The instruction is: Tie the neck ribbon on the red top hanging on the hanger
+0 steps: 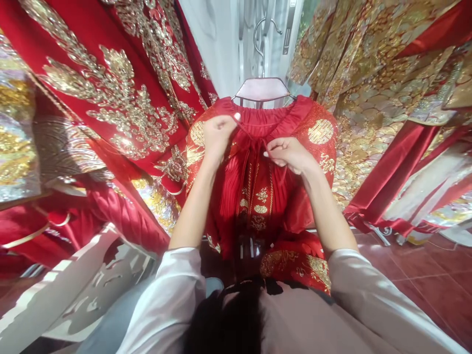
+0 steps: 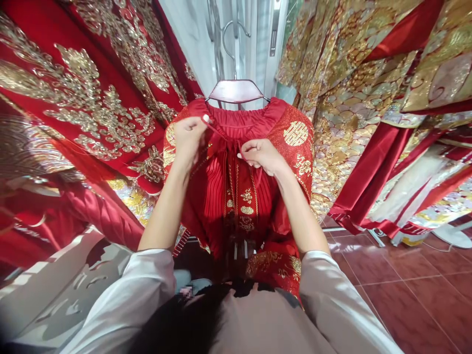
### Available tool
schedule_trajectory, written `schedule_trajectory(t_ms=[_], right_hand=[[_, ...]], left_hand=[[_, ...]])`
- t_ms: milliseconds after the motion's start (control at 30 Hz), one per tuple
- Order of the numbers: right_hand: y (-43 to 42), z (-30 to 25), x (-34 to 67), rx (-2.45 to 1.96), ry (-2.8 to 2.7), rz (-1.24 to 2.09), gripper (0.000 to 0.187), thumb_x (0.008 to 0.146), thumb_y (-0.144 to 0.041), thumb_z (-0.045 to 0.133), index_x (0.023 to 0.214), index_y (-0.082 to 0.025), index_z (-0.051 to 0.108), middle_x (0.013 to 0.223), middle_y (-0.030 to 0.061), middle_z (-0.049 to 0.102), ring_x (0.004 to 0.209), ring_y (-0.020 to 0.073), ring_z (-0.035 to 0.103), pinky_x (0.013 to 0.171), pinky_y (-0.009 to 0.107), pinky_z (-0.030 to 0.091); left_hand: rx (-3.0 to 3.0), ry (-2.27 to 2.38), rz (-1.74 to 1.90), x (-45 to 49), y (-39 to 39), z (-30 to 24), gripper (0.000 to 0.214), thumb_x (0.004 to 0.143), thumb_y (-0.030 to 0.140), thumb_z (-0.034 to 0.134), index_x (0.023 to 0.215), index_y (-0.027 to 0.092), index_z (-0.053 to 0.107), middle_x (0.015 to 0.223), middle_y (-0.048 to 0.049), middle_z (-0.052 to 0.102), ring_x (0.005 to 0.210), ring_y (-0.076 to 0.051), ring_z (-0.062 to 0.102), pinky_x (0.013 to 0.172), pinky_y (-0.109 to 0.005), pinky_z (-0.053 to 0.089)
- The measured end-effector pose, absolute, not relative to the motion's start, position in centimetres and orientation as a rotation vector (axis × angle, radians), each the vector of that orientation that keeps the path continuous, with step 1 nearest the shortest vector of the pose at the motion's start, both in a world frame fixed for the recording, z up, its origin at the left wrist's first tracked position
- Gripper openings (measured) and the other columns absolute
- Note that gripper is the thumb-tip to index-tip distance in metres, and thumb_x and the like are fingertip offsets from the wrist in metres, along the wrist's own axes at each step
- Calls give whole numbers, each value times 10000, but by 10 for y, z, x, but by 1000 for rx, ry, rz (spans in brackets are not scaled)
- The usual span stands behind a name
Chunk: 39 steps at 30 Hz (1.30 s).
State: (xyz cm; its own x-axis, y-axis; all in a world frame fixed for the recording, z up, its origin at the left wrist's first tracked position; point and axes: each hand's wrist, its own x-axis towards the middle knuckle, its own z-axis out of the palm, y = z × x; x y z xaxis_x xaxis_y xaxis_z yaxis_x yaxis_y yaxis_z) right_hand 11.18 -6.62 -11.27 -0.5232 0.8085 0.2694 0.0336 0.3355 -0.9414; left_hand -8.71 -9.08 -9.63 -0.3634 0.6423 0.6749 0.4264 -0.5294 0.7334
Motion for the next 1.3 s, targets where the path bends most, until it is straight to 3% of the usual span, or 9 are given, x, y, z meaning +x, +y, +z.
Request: schedule_trajectory(t_ms=[167,333,467,600,767,933,1033,1167,1300], right_hand=[[-62,-110,105,-438,-1631,1485,221,719,-324,699,803,-121,671,464,-79,424,381,5,230,366,158,186],[-62,-122,87,-511,-1719,912,192,770,-308,649,863,-158,727,552,-36,573,469,56,448,485,184,376],[-62,-129,88,-570,-1880,540,225,830,-299,570,933,-193,739,749,11,688,651,131,598,675,263,475],[-53,-134,93,-516,-1971,362,253,868,-275,504,943,-203,735,759,22,691,715,155,627,729,287,476],[-51,-129,92,-465,-1993,264,186,848,-248,532,810,-197,706,819,29,680,765,173,616,733,309,478],[-51,-125,97,-559,-2004,89,81,805,-198,558,742,-180,605,772,37,592,715,158,546,680,306,467],[-42,-130,112,-712,-1949,-16,71,801,-195,551,731,-188,536,782,56,554,762,184,536,728,355,471],[-32,-136,131,-830,-1853,46,129,804,-224,551,717,-198,459,767,63,522,810,212,549,761,399,477],[-38,-133,124,-703,-1683,581,186,834,-351,530,754,-211,435,704,10,503,640,129,548,547,264,450]], left_hand=[[1717,1174,1420,-76,-107,-90,312,789,338,665,564,130,607,468,25,415,419,-52,351,437,-204,242],[1847,1199,1400,-68,-104,-92,185,671,233,762,584,120,643,544,8,530,495,-66,400,491,-214,295],[1976,1191,1394,-65,-99,-99,158,697,178,700,568,126,623,535,16,504,514,-75,386,508,-223,299],[2094,1306,1435,-60,-101,-103,219,706,102,606,502,138,534,472,50,345,484,-65,279,500,-241,235],[2209,1415,1408,-54,-103,-106,260,703,126,562,488,160,420,487,54,296,501,-75,278,498,-249,234],[2343,1572,1516,-54,-107,-104,133,695,119,568,590,158,497,796,-39,529,663,-116,473,586,-273,379],[2388,1829,1589,-64,-113,-102,159,687,111,578,589,175,471,900,-73,553,834,-192,533,660,-312,419],[2331,1941,1631,-74,-114,-106,153,696,98,560,615,182,461,798,-54,553,834,-209,558,691,-324,439],[2057,1656,1810,-67,-103,-113,129,721,98,538,643,184,482,602,7,507,610,-125,536,592,-254,439]])
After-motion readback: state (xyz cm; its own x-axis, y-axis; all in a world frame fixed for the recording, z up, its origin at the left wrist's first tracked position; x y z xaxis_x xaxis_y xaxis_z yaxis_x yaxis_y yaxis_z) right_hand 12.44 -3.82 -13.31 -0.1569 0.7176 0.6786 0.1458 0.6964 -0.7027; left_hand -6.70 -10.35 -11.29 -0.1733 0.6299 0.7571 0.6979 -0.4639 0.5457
